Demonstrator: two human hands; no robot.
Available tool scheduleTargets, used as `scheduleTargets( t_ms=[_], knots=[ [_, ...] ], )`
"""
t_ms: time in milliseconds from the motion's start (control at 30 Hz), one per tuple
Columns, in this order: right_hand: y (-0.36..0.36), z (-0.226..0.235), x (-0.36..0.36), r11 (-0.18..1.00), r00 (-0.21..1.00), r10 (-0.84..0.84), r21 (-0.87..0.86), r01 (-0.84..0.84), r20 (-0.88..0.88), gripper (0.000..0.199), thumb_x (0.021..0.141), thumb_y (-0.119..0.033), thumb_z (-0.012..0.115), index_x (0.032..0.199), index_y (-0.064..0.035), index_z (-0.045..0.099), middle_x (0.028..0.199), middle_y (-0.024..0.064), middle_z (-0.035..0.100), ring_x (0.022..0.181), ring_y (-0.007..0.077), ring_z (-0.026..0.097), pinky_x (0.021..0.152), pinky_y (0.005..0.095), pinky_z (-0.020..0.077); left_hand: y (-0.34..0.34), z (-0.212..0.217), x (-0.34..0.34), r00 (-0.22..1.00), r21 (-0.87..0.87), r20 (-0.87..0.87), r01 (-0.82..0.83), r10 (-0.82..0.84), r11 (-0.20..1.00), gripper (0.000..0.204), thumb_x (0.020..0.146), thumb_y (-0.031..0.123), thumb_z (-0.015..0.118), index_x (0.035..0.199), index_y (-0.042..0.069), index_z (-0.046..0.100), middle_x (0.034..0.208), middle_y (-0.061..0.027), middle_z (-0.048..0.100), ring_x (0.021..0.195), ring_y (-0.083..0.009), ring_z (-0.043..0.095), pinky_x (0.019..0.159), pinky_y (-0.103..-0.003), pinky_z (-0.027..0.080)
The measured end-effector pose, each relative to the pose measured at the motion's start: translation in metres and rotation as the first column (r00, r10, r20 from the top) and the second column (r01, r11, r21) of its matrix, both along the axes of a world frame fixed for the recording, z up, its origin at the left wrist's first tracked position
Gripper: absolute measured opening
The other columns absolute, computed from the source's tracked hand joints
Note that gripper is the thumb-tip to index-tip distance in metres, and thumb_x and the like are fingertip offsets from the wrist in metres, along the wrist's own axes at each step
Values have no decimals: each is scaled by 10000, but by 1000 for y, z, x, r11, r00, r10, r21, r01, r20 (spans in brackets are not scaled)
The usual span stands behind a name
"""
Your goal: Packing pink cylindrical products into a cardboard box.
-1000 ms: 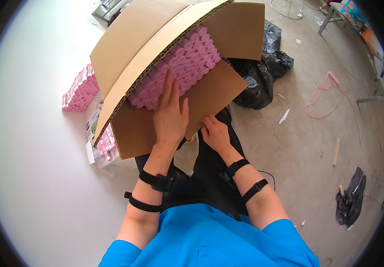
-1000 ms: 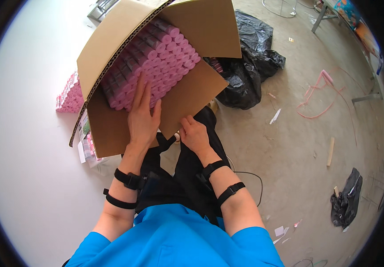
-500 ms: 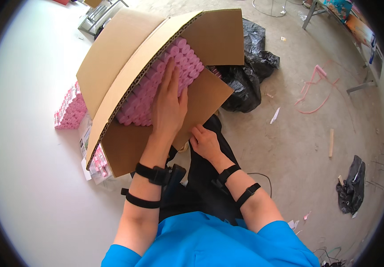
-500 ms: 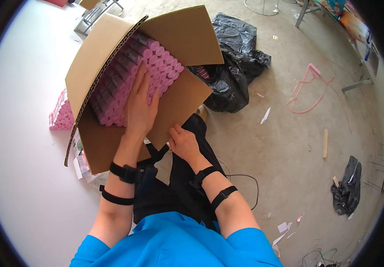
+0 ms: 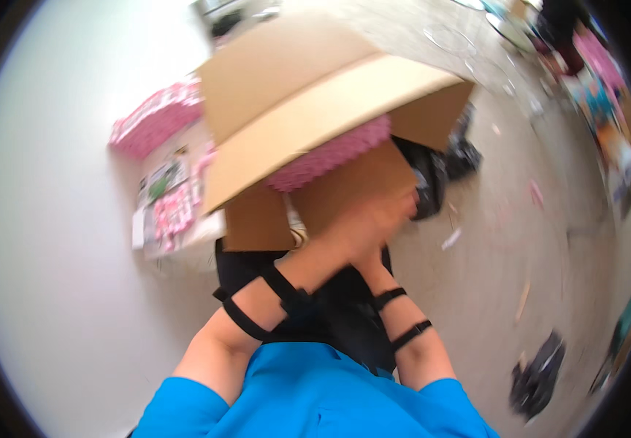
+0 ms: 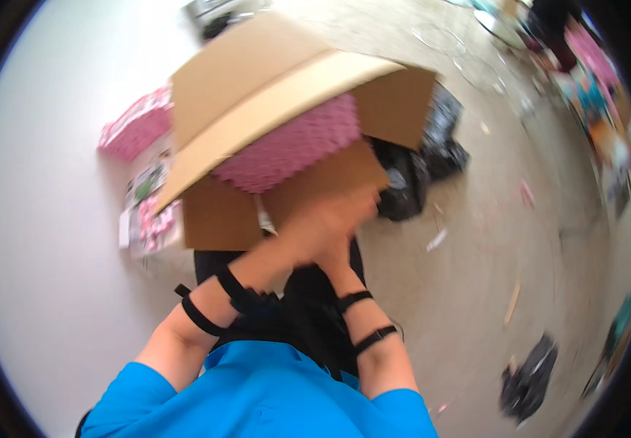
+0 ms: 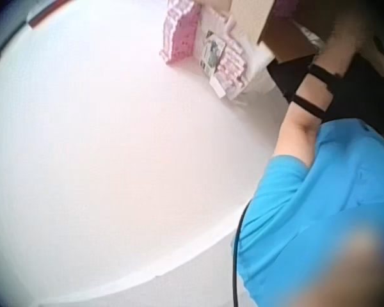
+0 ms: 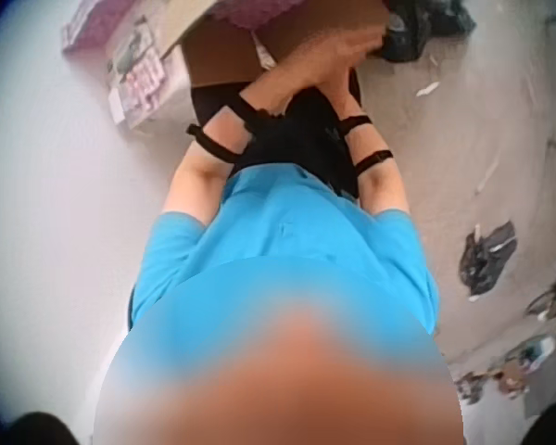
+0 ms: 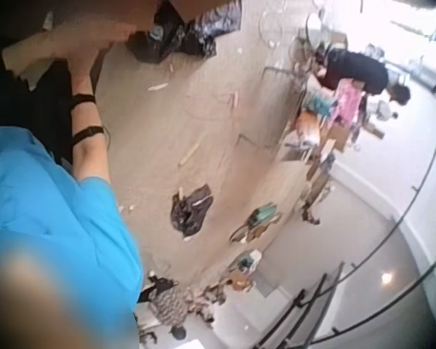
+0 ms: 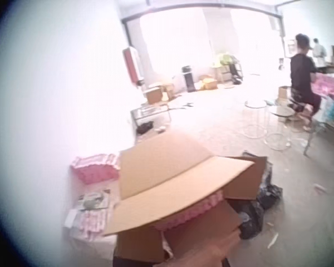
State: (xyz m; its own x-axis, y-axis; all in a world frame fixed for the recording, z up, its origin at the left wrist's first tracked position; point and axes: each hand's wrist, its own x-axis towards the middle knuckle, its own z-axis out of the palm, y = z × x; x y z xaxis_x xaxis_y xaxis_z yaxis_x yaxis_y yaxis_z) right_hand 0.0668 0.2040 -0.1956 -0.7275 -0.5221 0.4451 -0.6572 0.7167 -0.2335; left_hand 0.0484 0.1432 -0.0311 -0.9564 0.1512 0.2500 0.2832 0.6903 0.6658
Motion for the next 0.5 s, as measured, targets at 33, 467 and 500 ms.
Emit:
scheduleTargets(
  t_ms=[33, 467, 500],
  knots=[
    [-5, -8, 6, 942, 958, -57, 334, -42, 280, 389, 935, -194, 478, 1296, -92, 577, 1301, 130, 581, 1206, 224, 536, 1049, 386, 387, -6, -21, 31, 991, -104, -42, 124, -129, 987, 308, 810, 94, 593, 1117, 82, 614, 1019, -153, 652, 996, -339, 613, 908, -476, 466],
    [-157, 181, 139, 501, 500, 575, 204, -841, 648, 133, 841, -126, 587, 919, -51, 665, 839, 157, 693, 804, 319, 689, 674, 432, 552, -203, 2, 300, 911, 254, 53, -408, 409, 877, 230, 715, -133, 534, 846, 26, 634, 1091, -129, 678, 933, -298, 672, 794, -349, 555],
    [-192, 195, 145, 511, 520, 585, 215, -832, 622, 134, 847, -154, 596, 923, -56, 646, 826, 172, 686, 793, 337, 684, 670, 444, 546, -226, 4, 301, 852, 264, 4, -506, 524, 821, 238, 723, -136, 519, 874, 5, 637, 1057, -136, 686, 929, -304, 671, 809, -347, 541]
  ],
)
